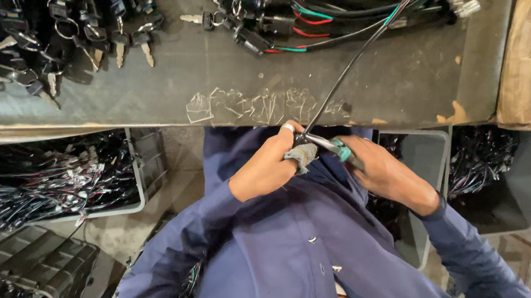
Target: The person repeatedly strips the outer insulation from black wires using pliers, exposing the inner conductors. They handle each wire one at a time, cut the insulation, and place the stripped wire on the table among many similar wires and ignition lock cylinders.
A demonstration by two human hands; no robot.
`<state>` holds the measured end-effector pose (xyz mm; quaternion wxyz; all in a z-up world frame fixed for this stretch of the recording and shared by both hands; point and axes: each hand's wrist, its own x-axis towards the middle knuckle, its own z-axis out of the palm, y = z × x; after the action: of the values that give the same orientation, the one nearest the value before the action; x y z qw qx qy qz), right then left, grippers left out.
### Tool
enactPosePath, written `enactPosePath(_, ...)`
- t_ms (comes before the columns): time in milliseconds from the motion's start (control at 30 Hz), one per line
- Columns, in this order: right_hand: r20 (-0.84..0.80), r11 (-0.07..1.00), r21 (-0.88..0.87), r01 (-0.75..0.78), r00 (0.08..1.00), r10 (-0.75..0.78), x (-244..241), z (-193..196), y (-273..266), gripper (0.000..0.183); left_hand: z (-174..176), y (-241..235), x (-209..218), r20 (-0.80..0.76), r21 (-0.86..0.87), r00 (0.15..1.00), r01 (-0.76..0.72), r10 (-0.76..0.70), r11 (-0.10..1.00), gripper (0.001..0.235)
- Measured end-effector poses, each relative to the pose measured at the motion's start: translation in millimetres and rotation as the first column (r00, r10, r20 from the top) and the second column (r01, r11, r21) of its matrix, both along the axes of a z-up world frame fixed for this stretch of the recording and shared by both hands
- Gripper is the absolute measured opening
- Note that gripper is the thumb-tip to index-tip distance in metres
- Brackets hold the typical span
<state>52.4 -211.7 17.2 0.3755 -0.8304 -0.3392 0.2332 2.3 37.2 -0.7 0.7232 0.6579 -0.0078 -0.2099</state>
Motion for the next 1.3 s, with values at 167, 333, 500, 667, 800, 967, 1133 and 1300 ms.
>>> enactPosePath(167,-0.029,0.98,-0.15,0.133,0.99,-0.139,-10.3,-13.6,2.6,0.034,26.5,-3.6,-9.8,0.154,0.505,0.988,-0.094,0.017,0.858,0.044)
enactPosePath(333,-0.05,0.975,-0.101,0.196,0.978,-0.202,-21.0,-5.9,7.8,0.036,36.9,-3.7,-9.8,0.171,0.63,0.984,-0.146,0.048,0.763,0.046)
enactPosePath(500,-0.255,0.972,-0.061,0.228,0.938,-0.236,-22.7,-2.7,15.4,0.039,28.8,0.8,-5.8,0.11,0.483,0.993,-0.097,0.05,0.87,0.04)
enactPosePath(667,-0.208,0.959,-0.168,0.228,0.943,-0.261,-26.2,-4.9,11.4,0.04,25.2,-2.7,-7.9,0.103,0.409,0.988,-0.145,0.113,0.901,0.034)
enactPosePath(800,-0.115,0.974,-0.116,0.193,0.972,-0.206,-24.5,-4.3,9.9,0.043,29.5,-2.6,-8.8,0.099,0.434,0.991,-0.123,0.089,0.893,0.037)
enactPosePath(967,-0.054,0.983,-0.071,0.172,0.983,-0.176,-22.5,-5.4,11.9,0.034,36.1,-6.9,-11.1,0.156,0.572,0.984,-0.16,0.085,0.805,0.045)
enactPosePath(1133,0.025,0.941,-0.219,0.259,0.965,-0.26,-30.7,-3.4,21.3,0.018,40.3,-14.3,-16.4,0.382,0.681,0.921,-0.334,0.073,0.652,0.045)
enactPosePath(1300,-0.155,0.942,-0.221,0.253,0.944,-0.291,-32.7,10.9,27.1,0.022,38.2,-4.9,-18.5,0.393,0.668,0.919,-0.307,0.029,0.678,0.045)
